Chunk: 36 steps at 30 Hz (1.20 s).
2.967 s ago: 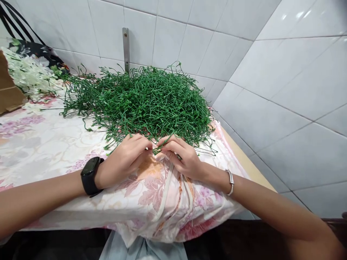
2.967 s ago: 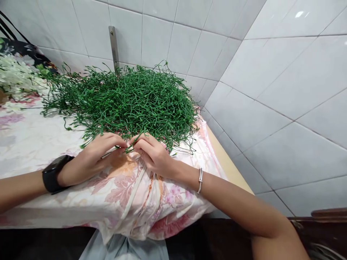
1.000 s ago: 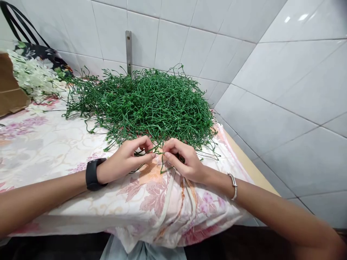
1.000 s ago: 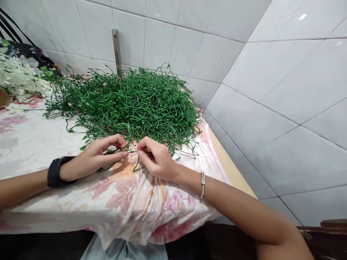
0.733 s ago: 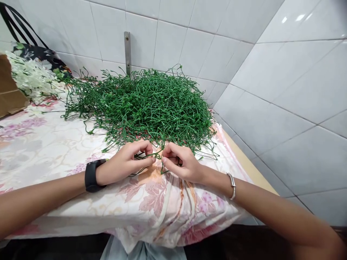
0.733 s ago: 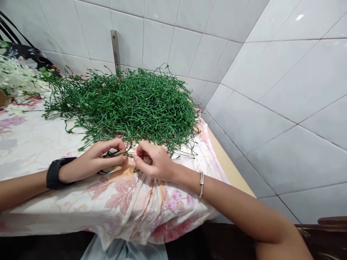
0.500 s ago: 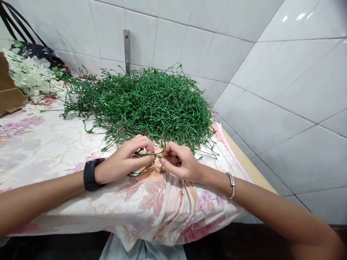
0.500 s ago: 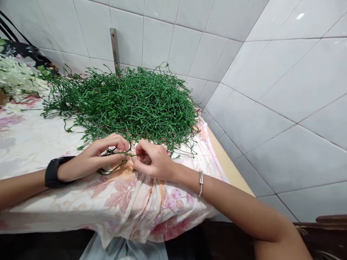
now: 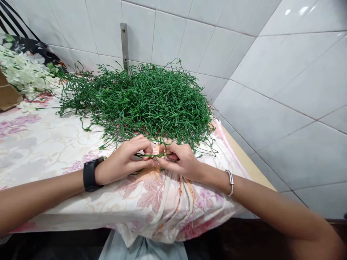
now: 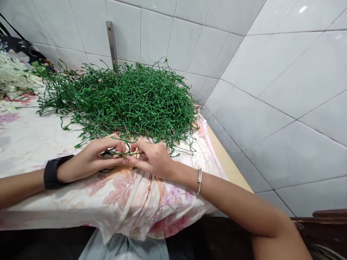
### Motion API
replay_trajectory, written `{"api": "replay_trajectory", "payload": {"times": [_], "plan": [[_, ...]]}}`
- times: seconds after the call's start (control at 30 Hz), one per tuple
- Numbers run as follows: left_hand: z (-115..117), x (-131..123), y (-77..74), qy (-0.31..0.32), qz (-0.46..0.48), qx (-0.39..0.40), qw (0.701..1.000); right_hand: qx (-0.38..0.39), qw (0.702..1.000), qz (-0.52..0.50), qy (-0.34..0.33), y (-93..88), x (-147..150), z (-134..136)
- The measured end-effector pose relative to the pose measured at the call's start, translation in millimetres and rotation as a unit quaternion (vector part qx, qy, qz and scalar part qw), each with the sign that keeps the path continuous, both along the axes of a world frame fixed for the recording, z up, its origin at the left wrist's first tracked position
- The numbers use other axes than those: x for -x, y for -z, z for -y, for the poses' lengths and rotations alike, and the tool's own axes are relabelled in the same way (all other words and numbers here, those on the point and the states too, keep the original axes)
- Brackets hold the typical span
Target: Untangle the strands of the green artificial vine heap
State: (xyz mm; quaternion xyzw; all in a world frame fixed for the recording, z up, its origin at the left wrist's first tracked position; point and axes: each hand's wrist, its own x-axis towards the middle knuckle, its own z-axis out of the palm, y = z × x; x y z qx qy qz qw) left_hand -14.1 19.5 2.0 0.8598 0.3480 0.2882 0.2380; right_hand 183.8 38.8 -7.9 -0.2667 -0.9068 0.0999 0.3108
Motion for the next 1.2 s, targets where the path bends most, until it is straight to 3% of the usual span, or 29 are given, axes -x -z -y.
{"api": "replay_trajectory", "payload": {"times": [0.33, 0.63, 0.9, 1.2], "plan": [[2.1, -0.7, -1.4, -0.016, 0.003, -0.017, 1.000, -0.063, 0.995, -0.055, -0.053, -2.4, 1.3, -0.9], [2.1, 1.2, -1.2, -0.023, 0.024, -0.031, 0.999, -0.002, 0.994, -0.034, -0.102, -6.2, 0.2, -1.7], [3.0, 0.0, -2.8, -0.044, 0.055, 0.022, 0.997, 0.011, 0.991, -0.066, -0.113, -4.1, 1.9, -4.6], [3.8, -2.1, -2.6, -0.018, 0.005, 0.035, 0.999, 0.027, 0.994, 0.039, -0.103, -8.9, 2.8, -2.4]]}}
